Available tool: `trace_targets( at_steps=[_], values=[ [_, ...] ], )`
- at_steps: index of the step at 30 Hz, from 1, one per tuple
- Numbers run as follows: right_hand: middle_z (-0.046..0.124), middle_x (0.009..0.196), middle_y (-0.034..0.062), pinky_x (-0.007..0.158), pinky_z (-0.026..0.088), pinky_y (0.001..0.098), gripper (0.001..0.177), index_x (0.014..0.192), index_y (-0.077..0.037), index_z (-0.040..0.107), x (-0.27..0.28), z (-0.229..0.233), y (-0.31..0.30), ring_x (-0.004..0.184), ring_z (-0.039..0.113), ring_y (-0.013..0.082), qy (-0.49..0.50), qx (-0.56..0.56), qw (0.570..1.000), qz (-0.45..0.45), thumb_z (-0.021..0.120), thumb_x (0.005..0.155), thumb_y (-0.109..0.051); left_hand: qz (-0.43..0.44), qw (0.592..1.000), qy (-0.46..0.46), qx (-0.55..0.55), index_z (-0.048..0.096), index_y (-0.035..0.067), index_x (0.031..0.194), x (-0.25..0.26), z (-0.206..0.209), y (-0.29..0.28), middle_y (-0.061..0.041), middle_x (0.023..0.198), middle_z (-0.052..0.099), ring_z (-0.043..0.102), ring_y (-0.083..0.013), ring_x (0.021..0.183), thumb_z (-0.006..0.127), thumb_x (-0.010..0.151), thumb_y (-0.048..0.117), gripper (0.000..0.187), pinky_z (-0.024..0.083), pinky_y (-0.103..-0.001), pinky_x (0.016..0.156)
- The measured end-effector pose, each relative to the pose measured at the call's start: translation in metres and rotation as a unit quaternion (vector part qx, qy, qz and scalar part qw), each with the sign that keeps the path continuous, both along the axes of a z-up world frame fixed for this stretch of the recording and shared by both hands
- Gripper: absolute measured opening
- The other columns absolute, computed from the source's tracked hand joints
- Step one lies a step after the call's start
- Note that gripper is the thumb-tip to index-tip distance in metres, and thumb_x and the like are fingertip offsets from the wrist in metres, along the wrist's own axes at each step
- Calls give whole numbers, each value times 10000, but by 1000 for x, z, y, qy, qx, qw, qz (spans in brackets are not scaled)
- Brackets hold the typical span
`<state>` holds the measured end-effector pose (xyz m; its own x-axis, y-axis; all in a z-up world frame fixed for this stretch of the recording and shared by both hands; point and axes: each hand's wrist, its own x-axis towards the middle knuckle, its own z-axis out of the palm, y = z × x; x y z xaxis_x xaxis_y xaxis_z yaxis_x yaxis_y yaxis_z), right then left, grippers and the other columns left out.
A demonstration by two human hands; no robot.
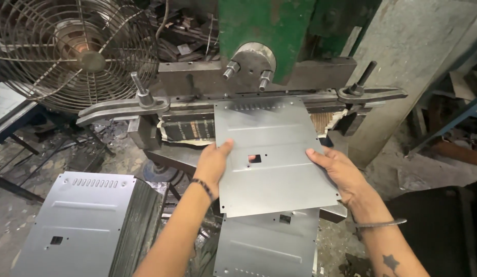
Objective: Using a press machine to bend rectangular metal plates into shape.
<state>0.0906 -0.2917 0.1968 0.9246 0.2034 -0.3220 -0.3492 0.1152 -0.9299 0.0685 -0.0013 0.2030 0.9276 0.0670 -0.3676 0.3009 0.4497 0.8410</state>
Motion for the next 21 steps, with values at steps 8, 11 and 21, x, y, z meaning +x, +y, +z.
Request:
trace_targets(
  at_steps=[8, 11, 21],
  values=[
    [740, 1048, 123, 735, 602, 358, 384, 1211, 25, 613, 23, 19, 5, 841, 726, 186, -2, -41, 999, -4, 647, 955, -259, -18, 997, -80, -16, 575, -45, 1206, 7, -8, 0, -181, 1065, 741, 775, -289, 829, 502, 1024, 245, 351, 632, -420, 657],
    [741, 1061, 128, 753, 595, 360, 375, 1231, 20, 606, 39, 12, 6, 860, 720, 195, -11, -51, 999, -13, 643, 951, -227, -13, 996, -86, -5, 570, -36, 1192, 13, -3, 3, -189, 1067, 736, 770, -289, 831, 502, 1025, 235, 326, 636, -432, 666],
    [728, 1101, 100, 777, 603, 371, 388, 1238, 1, 628, 50, -2, 5, 907, 706, 190, -3, -49, 999, -17, 674, 929, -228, -27, 997, -68, 6, 610, -31, 1165, 16, 0, 3, -178, 1022, 757, 773, -275, 810, 508, 1024, 239, 321, 637, -435, 668]
  ],
)
